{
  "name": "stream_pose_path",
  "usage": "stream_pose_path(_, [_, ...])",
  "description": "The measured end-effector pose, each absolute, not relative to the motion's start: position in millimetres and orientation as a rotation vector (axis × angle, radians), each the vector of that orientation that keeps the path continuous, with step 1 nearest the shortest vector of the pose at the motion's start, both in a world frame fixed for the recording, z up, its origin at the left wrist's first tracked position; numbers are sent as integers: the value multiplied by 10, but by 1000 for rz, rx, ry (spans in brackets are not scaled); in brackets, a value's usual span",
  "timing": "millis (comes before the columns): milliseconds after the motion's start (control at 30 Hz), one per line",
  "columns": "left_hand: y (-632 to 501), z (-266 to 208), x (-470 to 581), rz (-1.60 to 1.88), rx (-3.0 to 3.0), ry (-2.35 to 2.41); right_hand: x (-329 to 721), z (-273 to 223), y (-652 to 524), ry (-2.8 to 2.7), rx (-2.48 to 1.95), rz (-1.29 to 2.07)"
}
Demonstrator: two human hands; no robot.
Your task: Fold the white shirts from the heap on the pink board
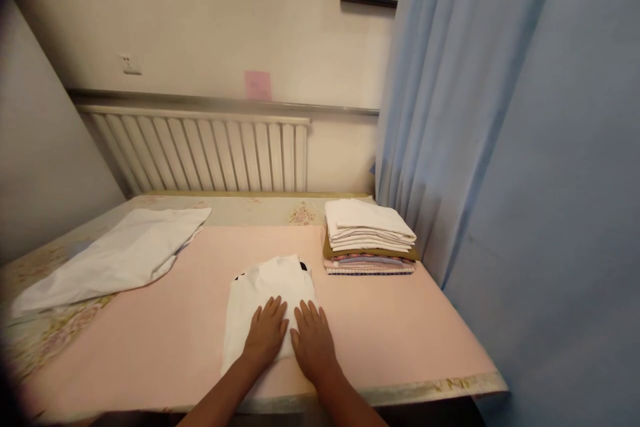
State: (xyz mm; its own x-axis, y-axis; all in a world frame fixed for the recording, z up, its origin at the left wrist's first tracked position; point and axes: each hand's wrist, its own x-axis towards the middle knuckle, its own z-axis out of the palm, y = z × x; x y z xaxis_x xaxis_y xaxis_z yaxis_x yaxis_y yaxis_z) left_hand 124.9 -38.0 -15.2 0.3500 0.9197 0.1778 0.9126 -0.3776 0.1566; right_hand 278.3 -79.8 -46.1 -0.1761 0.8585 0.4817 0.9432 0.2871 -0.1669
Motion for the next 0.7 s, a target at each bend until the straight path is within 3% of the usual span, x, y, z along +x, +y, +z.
stream_pose_path(700, [-362,-401,1118,645,2695,1639,2796,-494,-773,-2065,-1599,-225])
